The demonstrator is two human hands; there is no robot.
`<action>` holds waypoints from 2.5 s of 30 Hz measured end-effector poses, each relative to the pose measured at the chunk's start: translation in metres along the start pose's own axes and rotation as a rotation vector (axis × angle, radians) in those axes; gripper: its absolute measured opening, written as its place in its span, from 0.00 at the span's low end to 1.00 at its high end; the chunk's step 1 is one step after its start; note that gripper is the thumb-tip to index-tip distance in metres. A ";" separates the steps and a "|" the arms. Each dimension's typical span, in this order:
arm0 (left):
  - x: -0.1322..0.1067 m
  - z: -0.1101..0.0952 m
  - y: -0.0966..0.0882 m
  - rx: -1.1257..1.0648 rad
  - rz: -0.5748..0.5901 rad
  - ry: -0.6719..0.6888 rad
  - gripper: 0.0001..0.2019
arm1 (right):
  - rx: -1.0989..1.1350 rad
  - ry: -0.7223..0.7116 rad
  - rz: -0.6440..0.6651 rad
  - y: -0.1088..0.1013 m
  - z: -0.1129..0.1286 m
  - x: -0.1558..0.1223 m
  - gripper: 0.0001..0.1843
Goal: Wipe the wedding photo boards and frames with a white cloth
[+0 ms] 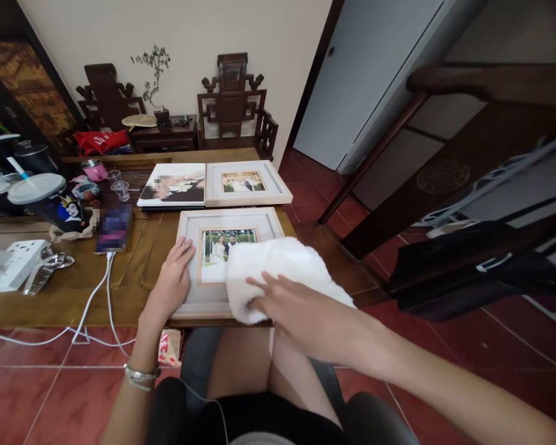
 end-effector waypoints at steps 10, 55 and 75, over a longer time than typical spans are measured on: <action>-0.002 0.001 0.001 -0.012 0.016 0.054 0.23 | 0.028 0.098 -0.276 0.010 -0.041 0.057 0.33; -0.006 -0.010 -0.020 -0.384 -0.077 -0.050 0.40 | -0.191 -0.232 -0.326 -0.012 0.041 0.094 0.15; 0.000 -0.002 -0.005 -0.035 0.032 -0.088 0.23 | -0.056 -0.206 -0.079 0.006 0.052 0.035 0.16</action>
Point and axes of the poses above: each hand's wrist, its own x-axis towards the middle knuckle, its own y-axis out of the palm, z = x × y, the point moved 9 cm from there along x, towards the middle knuckle, and after that the axes turned 2 degrees about -x, right-handed, at the moved point
